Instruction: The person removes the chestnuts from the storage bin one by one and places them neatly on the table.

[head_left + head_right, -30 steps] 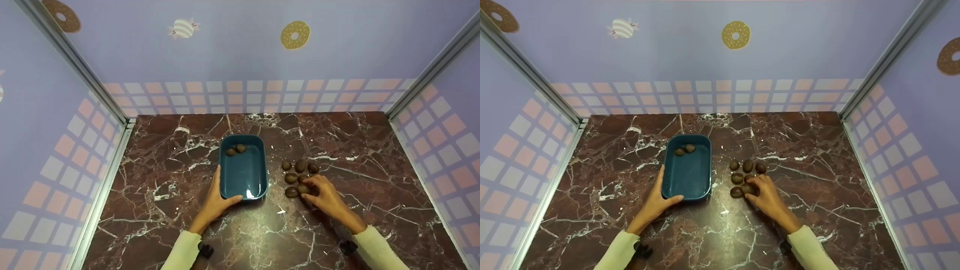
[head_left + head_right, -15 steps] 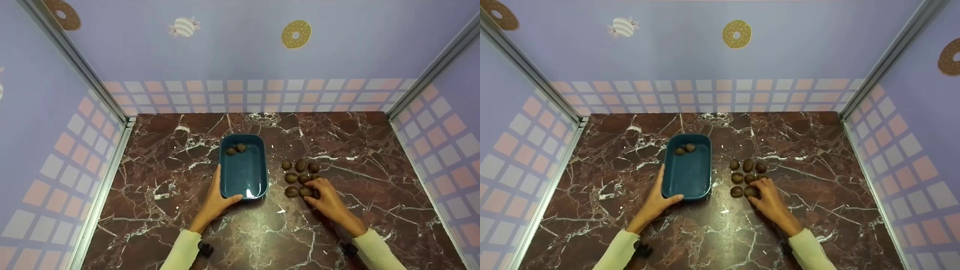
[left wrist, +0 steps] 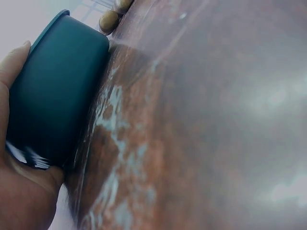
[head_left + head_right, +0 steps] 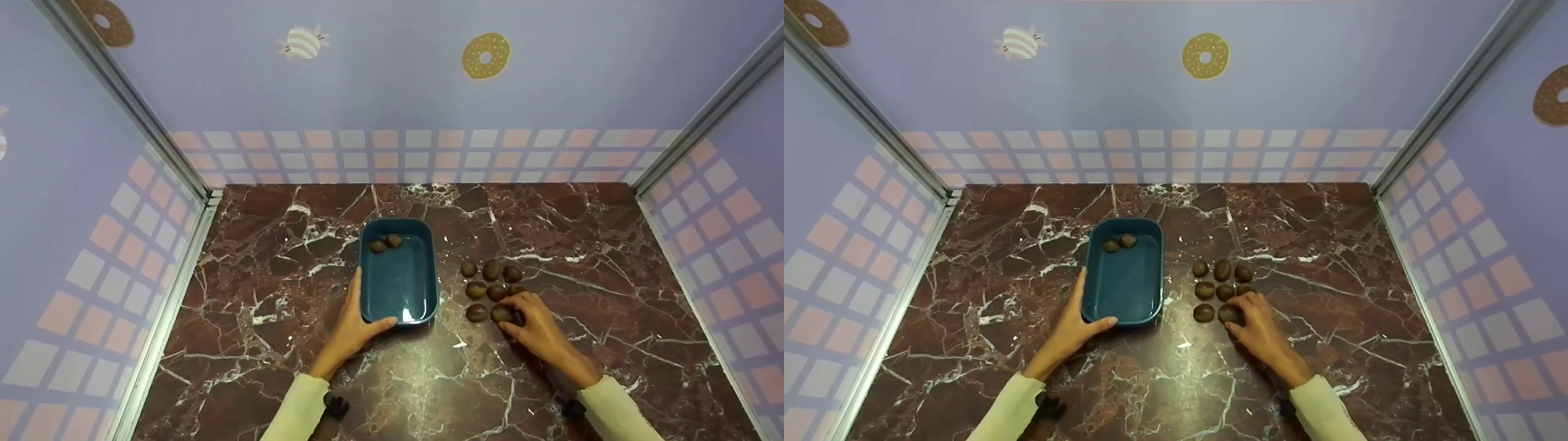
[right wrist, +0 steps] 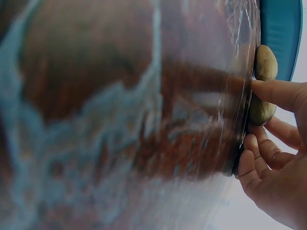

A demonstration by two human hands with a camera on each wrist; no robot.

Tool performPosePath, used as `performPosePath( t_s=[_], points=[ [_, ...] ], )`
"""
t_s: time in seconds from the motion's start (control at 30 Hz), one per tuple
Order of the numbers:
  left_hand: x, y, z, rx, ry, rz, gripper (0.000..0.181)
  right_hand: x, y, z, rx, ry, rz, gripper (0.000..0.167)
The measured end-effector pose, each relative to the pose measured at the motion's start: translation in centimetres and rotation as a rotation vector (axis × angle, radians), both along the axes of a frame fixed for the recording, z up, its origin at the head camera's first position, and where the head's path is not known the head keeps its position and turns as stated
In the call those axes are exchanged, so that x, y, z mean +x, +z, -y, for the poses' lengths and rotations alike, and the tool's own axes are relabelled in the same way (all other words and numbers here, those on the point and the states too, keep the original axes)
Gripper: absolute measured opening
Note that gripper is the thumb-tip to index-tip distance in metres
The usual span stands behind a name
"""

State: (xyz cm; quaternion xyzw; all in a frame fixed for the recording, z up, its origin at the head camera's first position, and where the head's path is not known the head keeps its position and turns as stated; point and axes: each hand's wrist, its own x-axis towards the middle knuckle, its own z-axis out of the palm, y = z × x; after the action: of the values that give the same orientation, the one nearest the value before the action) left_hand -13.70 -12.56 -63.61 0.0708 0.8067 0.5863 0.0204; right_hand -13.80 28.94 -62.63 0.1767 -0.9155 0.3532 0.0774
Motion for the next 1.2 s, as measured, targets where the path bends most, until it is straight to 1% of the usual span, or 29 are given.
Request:
performPosePath(
  t_s=[0.2, 0.4, 0.6, 0.73, 0.83, 0.93, 1.13, 1.2],
  points=[
    [0.0, 0.1, 0.0, 0.002, 0.000, 0.004, 0.135, -0.1, -0.1, 0.0, -0.004, -0.004, -0.003, 0.040],
    [0.1, 0.1, 0.0, 0.017, -0.003, 0.023, 0.134, -0.1, 0.0, 0.2, 0.024, -0.009, -0.040, 0.041],
    [0.1, 0.1, 0.0, 0.017, -0.004, 0.023, 0.135, -0.1, 0.1, 0.0, 0.020, 0.028, -0.069, 0.042],
    [0.1, 0.1, 0.0, 0.015, -0.002, 0.017, 0.135, -0.4, 0.6, -0.2, -0.002, 0.059, -0.080, 0.042],
    [0.0, 0.0, 0.0, 0.019, -0.002, 0.009, 0.135, -0.7, 1.1, -0.2, -0.024, 0.071, -0.100, 0.041],
    [0.0, 0.0, 0.0, 0.024, 0.000, 0.003, 0.136, -1.2, 1.6, 0.0, -0.051, 0.075, -0.101, 0.040],
    [0.0, 0.0, -0.1, 0.029, 0.002, 0.001, 0.136, -1.9, 2.7, 1.2, -0.110, 0.092, -0.038, 0.035],
    [0.1, 0.0, -0.1, 0.028, -0.002, 0.003, 0.136, -2.2, 3.0, 1.8, -0.118, 0.105, -0.040, 0.034]
  ],
)
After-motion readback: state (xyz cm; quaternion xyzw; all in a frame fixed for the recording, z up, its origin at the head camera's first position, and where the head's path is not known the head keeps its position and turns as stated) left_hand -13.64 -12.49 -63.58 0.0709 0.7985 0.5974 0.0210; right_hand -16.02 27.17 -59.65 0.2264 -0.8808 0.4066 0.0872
